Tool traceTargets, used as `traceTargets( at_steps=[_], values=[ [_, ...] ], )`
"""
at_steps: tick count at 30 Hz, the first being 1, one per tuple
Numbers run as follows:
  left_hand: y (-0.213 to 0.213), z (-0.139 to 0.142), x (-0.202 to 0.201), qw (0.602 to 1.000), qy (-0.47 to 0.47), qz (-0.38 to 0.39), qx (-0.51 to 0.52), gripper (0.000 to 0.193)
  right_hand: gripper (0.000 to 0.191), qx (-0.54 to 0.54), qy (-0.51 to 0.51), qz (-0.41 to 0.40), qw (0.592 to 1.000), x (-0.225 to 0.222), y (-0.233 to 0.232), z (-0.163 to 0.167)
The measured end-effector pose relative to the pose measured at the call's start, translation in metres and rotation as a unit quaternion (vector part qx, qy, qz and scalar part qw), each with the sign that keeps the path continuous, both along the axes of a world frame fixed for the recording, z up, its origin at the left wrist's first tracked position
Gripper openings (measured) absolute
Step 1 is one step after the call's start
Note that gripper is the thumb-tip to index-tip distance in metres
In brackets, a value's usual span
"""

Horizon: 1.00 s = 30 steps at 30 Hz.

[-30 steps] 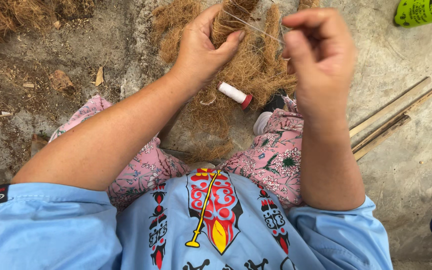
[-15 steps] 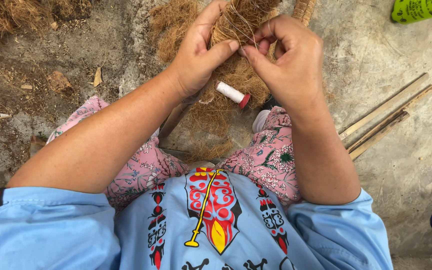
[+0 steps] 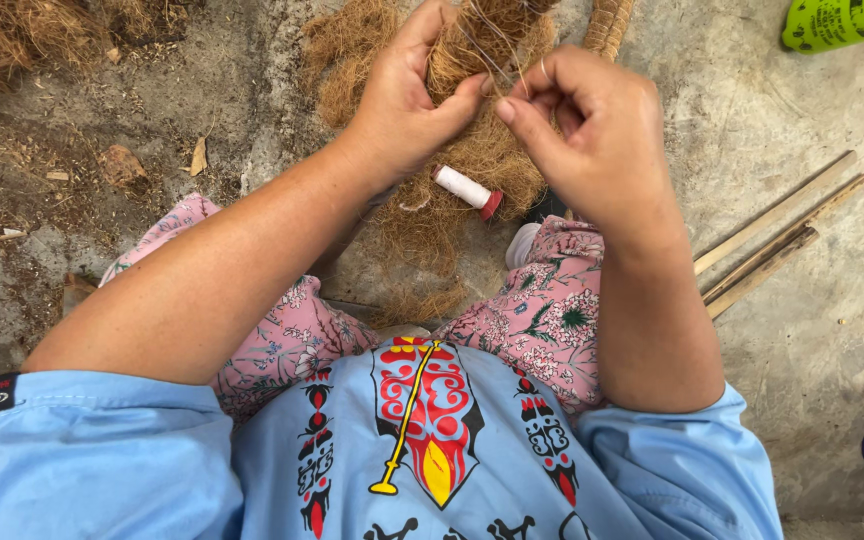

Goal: The person sits on the floor and wraps loose coconut coir fiber around a wooden stick, rotating the stick and pressing the fiber to build up a cylindrical bundle. They then use a length of string to tie and secure the coir wrapping along the stick.

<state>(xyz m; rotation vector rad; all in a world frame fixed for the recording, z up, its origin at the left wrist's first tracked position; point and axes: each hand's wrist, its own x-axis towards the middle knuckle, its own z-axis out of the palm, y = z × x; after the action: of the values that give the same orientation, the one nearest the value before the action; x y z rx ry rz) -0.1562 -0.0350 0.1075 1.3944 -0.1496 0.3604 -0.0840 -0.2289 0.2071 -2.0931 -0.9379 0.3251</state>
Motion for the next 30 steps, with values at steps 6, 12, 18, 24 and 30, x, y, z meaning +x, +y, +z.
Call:
traceTargets(
  at_steps=[6,12,18,24,30],
  values=[
    [-0.003,0.004,0.002,0.998,0.013,-0.033,-0.045,0.044,0.017,0.034,0.095,-0.018,0.995,0.014,-0.001,-0.007],
    [0.015,0.019,0.004,0.937,0.160,-0.241,-0.196,0.058,0.047,0.168,0.348,0.091,0.918,0.034,0.002,0.004],
    [0.016,0.015,0.006,0.891,0.228,-0.344,-0.188,0.072,0.062,0.193,0.378,0.144,0.894,0.040,0.001,-0.008],
    [0.009,0.008,0.001,0.936,0.143,-0.298,-0.122,0.068,0.048,0.227,0.317,0.091,0.916,0.041,-0.008,-0.032],
    [-0.004,0.017,-0.012,0.992,0.011,-0.101,0.076,0.059,0.052,0.255,0.302,0.032,0.918,0.031,-0.001,-0.027]
  ],
)
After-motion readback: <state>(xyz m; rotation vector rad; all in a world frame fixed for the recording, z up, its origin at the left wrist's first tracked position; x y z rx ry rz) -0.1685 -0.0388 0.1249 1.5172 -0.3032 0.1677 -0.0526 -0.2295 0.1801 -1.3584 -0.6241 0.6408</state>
